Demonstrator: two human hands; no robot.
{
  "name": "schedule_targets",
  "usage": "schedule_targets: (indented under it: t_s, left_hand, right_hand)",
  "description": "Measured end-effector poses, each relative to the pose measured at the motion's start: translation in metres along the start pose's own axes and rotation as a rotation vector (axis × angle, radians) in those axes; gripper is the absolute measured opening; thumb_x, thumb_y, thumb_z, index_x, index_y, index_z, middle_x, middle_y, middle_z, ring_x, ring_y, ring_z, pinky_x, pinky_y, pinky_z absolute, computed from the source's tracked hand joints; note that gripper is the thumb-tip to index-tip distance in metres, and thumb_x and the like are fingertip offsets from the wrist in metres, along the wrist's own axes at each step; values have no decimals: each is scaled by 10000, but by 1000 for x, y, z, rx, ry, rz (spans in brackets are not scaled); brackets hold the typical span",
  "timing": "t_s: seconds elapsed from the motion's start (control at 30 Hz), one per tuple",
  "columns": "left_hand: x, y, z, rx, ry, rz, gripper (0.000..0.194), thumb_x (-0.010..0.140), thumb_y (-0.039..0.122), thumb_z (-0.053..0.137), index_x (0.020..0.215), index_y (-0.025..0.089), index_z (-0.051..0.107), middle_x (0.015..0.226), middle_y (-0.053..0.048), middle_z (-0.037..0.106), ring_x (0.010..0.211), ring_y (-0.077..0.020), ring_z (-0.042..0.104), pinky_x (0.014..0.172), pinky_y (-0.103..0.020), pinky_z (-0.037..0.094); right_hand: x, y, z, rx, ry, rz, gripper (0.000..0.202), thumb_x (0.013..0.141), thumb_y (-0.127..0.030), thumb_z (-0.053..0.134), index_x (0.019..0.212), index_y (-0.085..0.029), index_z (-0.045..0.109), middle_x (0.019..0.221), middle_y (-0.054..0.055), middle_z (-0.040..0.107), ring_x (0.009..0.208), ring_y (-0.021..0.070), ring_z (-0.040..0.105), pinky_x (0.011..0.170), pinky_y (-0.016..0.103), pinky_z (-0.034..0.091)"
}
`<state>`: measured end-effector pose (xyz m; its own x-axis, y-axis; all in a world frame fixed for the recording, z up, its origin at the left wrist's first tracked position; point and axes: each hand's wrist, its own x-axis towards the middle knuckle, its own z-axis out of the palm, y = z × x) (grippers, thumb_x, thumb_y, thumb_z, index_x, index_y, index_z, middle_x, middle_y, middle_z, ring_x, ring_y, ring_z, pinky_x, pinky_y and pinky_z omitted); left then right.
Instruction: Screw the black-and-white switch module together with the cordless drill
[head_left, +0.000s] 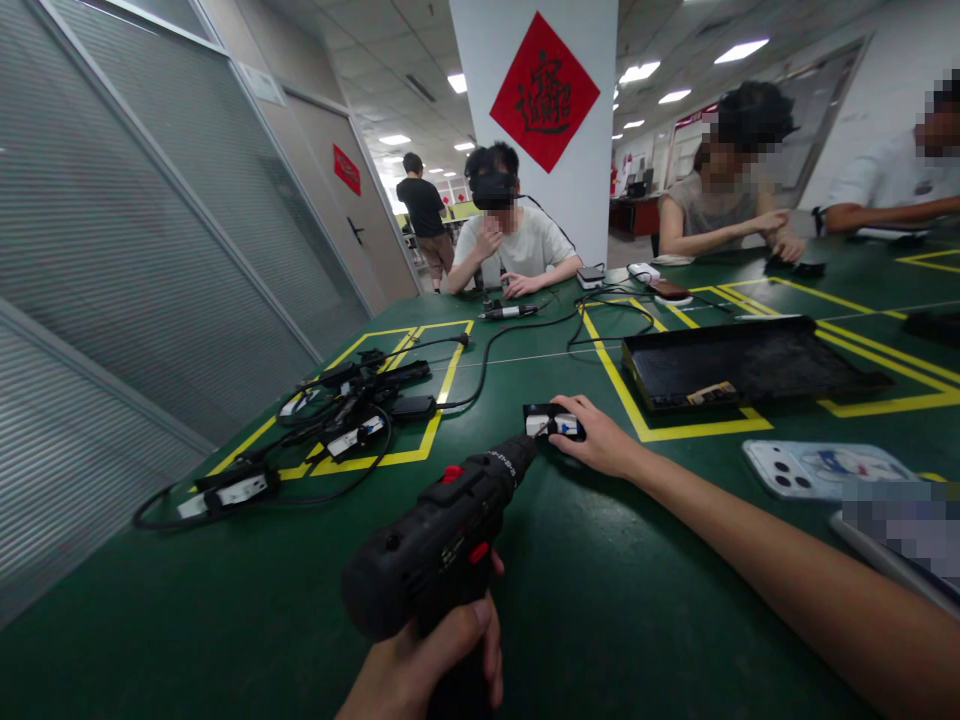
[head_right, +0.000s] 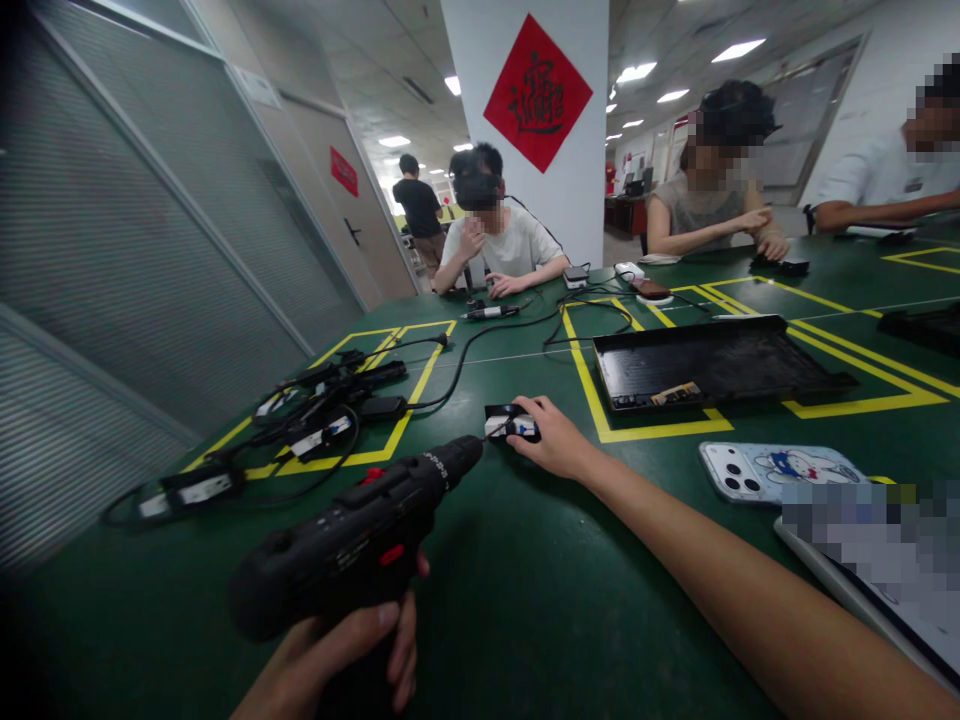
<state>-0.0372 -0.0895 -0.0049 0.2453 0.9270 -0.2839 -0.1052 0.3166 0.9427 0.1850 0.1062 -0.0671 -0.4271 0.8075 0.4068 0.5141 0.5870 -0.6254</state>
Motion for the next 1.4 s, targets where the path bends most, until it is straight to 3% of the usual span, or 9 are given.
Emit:
schedule_targets:
  t_s: [0.17,0.43,0.67,1.03,1.27,1.4]
  left_hand:
    - [0,-1,1,6,-1,14,333,803,386,554,1043,167,482,566,-2,574,491,-198,578,528,-350,444]
    - [-1,-2,0,-39,20,-11,465,809,374,542,1199,134,464,564,-9,575,490,-210,582,548,-378,447]
    - [0,-4,0,-40,25,-2,746,806,378,546,1411,158,170,569,4,582,488,-222,584,542,-384,440]
    - [-1,1,3,-37,26,15,672,810,374,540,1381,155,263,566,-4,581,483,-207,575,525,-363,440]
    - [-1,0,1,-41,26,-3,750,811,368,541,1394,158,119,559,6,587,484,-224,592,535,-375,443]
    - [-1,-1,1,-40,26,-18,679,811,365,538,1360,138,209,565,-3,588,487,-213,580,536,-369,439]
  right_hand:
    - [0,-1,0,1,-6,3,516,805,-356,589,1278,-260,407,1153,65,470,1005,197,526,906,348,422]
    - [-1,1,1,-7,-5,1,524,805,-356,589,1285,-264,399,1151,63,470,1012,197,522,914,346,417]
    - [0,1,0,-6,-5,4,526,799,-350,593,1283,-262,404,1154,65,471,1012,200,526,913,349,417]
    - [0,-1,-1,-1,-7,0,520,808,-344,586,1286,-251,406,1158,68,470,1023,195,520,923,344,411]
    - [-1,-1,-1,1,-8,9,529,806,-352,595,1292,-262,408,1170,67,471,1035,203,525,929,356,414]
    - [0,-1,0,4,-2,11,559,792,-390,615,1295,-265,404,1166,65,475,1040,206,525,931,361,413]
